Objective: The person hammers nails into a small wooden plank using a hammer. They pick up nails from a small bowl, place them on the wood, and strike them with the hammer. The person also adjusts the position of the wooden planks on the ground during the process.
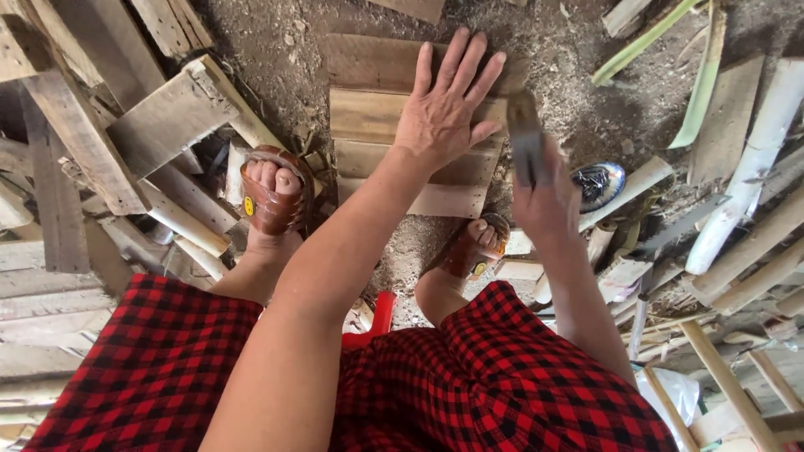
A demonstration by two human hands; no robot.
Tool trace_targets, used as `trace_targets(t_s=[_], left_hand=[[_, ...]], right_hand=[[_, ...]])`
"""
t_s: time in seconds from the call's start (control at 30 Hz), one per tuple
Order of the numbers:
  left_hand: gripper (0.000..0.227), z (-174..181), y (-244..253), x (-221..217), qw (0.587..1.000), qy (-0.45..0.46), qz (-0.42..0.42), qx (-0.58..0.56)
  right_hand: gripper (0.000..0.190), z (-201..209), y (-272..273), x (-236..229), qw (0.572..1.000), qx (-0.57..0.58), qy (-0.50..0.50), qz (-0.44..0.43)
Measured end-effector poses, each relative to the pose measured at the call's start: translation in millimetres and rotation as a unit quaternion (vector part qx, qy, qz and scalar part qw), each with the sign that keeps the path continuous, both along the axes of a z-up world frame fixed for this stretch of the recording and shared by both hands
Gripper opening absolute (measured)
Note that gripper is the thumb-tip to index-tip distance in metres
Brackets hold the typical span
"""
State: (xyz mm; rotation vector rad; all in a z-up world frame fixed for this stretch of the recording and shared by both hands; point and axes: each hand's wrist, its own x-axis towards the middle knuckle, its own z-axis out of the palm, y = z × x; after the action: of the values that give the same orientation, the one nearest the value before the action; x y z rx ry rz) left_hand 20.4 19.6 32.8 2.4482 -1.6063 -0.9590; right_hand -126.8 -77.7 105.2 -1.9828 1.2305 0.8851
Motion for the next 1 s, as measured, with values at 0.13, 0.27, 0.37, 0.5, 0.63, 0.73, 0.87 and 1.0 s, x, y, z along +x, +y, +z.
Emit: trace_targets(t_s=[0.13, 0.27, 0.37, 0.5, 0.63, 0.73, 0.87, 1.0], left_hand=[[0.078, -0.4, -1.9, 2.1, 1.0, -0.011, 0.006, -0.012], [0.075, -1.1, -0.5, 0.4, 1.0, -0.015, 0.004, -0.016], [0.078, -6.2, 0.3, -2.3, 1.0, -0.023, 0.007, -0.019], [0.08, -9.0, 0.7, -3.2, 0.999, -0.038, 0.004, -0.028], [0.076, -15.1, 2.6, -4.0, 0.999, -0.038, 0.003, -0.009], [0.077, -15.7, 2.4, -5.2, 0.998, -0.045, 0.009, -0.039], [0.078, -9.0, 1.7, -3.8, 0.998, -0.042, 0.007, -0.038], [0.081, -8.0, -1.7, -4.6, 0.999, -0.02, 0.003, -0.046]], right_hand=[[0.056, -30.5, -11.4, -42.1, 0.908, -0.069, -0.393, 0.124], [0.047, 21.4, 1.5, -34.5, 0.898, -0.019, -0.435, 0.065], [0.032, 3.4, 15.3, -86.9, 0.921, -0.056, -0.366, 0.117], [0.051, 43.7, 3.4, 75.0, 0.946, 0.054, 0.148, -0.283], [0.043, -21.5, -5.5, -21.9, 0.941, -0.057, -0.333, 0.024], [0.033, 4.8, 2.8, -46.2, 0.918, -0.039, -0.389, 0.062], [0.025, 36.3, 6.0, 10.9, 0.951, 0.026, -0.027, -0.306], [0.057, -30.6, -1.5, -21.7, 0.977, -0.075, -0.174, 0.095]])
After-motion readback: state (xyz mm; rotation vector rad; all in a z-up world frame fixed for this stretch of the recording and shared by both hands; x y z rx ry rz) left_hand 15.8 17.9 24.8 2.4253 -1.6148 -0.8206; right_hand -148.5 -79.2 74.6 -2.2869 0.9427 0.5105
